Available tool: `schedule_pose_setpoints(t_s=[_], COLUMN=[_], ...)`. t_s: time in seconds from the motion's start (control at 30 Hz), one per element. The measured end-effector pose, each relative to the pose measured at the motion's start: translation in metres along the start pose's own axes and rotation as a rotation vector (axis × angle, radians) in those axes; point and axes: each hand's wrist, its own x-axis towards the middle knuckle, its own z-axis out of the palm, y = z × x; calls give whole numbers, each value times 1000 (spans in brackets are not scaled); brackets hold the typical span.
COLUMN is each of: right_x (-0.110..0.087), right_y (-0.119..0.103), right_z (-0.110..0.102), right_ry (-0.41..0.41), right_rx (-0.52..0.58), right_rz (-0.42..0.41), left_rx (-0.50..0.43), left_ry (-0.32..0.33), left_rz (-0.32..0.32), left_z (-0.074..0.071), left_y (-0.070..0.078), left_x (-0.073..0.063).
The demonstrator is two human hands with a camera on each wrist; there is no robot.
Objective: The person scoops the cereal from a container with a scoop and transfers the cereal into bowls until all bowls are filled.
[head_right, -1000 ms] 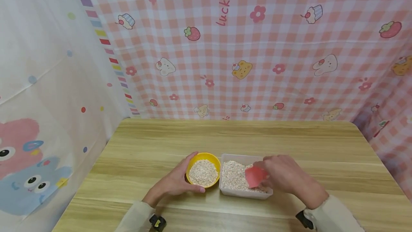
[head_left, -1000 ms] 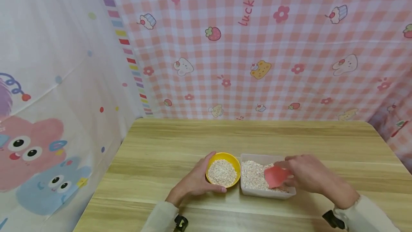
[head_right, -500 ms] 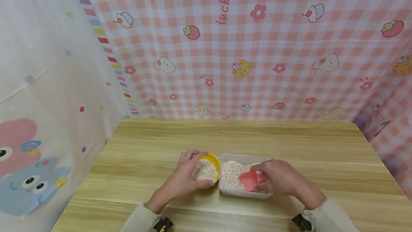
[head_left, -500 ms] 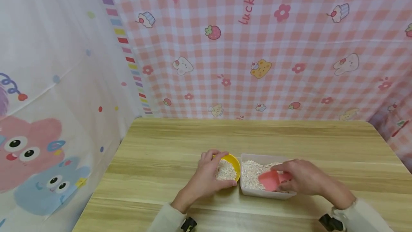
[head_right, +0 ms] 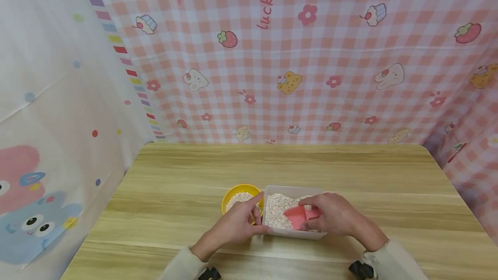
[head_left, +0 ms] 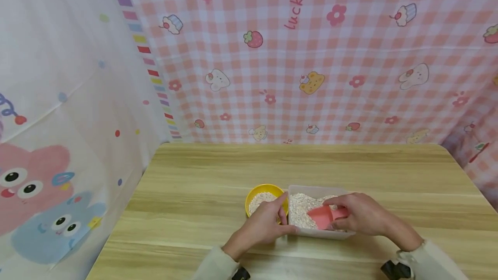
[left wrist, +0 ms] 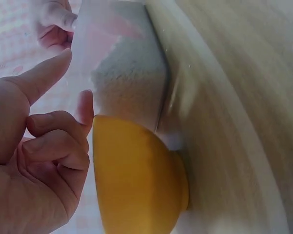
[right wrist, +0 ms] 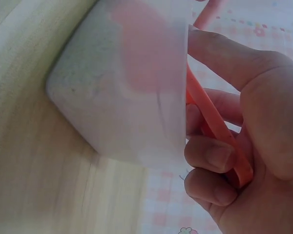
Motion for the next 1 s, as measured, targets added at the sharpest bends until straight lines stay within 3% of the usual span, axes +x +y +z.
schedule_pose_setpoints(t_s=[0.3, 0.6, 1.0], right_x=[2, 4, 13], right_y=[-1, -2, -7], right_z=[3, 4, 14], right_ry=[18, 22, 73], right_rx=[45, 97, 80], right_rz=[6, 38, 7], left_rx=[13, 32, 90], left_ry=[5, -6, -7], left_rz=[-10, 18, 65], left_z=[3, 3, 1], left_y=[0, 2, 2], left_x=[0, 1, 2])
